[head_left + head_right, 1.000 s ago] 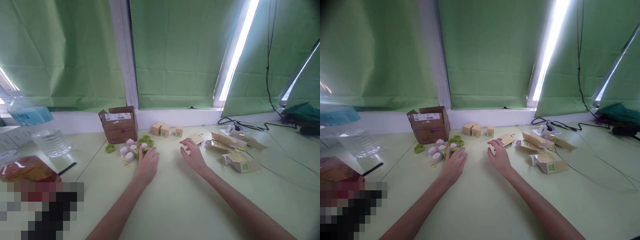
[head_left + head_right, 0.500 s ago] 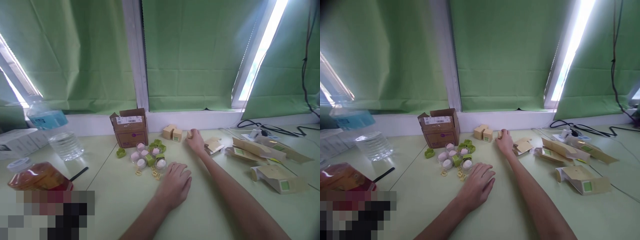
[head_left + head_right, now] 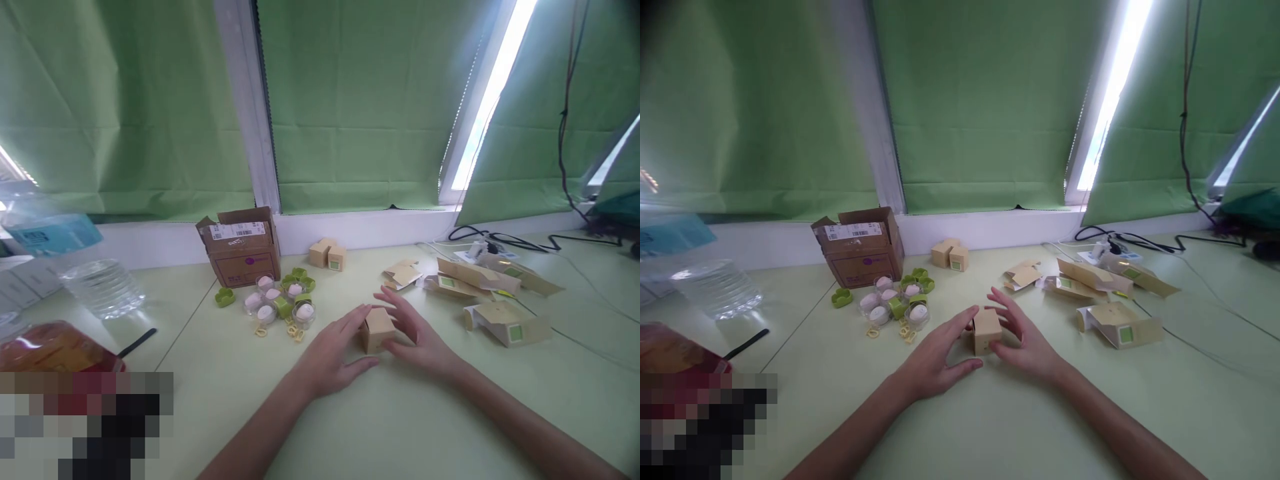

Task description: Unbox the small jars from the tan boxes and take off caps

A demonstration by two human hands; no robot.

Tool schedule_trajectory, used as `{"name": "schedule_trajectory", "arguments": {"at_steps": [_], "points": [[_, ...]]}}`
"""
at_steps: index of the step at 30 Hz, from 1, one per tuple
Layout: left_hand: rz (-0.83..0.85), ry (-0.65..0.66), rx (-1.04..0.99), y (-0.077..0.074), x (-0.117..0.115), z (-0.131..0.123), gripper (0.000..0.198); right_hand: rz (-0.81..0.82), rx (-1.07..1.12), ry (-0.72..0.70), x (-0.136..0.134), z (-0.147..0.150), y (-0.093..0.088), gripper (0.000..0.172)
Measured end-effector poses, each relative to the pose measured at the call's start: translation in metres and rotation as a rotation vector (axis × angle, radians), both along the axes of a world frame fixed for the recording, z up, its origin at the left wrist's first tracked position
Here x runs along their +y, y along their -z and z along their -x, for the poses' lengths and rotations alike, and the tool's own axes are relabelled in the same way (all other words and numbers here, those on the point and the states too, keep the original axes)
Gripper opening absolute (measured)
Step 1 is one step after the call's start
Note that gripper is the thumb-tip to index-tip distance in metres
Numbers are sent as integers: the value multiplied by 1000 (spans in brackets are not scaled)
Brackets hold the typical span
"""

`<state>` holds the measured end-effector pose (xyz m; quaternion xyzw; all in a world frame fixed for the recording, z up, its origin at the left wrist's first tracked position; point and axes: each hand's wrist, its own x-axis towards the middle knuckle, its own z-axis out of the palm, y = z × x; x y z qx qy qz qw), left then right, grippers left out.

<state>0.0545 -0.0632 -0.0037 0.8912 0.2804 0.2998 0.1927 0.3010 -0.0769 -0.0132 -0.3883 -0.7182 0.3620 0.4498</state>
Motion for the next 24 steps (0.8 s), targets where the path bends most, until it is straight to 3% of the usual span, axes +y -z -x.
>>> {"name": "schedule_trajectory", "arguments": {"at_steps": [4,6,8,10,11,13,15,17,20,24], "points": [[-40,-13,-27,-1,-4,0,51,-50,53,225,4,-5,1,60],[-82,-37,-51,1,-4,-1,38,-3,54,228,3,-1,4,55],[-107,-54,-76,3,-4,-2,33,78,30,151,-1,7,6,67],[-84,-56,-102,3,-3,-3,37,140,-3,128,-5,17,6,90],[-58,-49,-108,2,-3,-4,41,153,-25,162,-6,22,5,98],[-3,-31,-110,1,-2,-4,44,133,-103,275,-6,28,3,94],[37,-22,-125,0,-3,-5,45,29,-244,350,-4,29,2,81],[65,-23,-170,-1,-6,-6,44,-182,-415,352,-3,27,2,76],[103,-2,-223,-2,-13,-12,44,-503,-627,311,-7,23,3,86],[106,-29,-227,-4,-19,-21,40,-676,-776,250,-12,25,-1,92]]}}
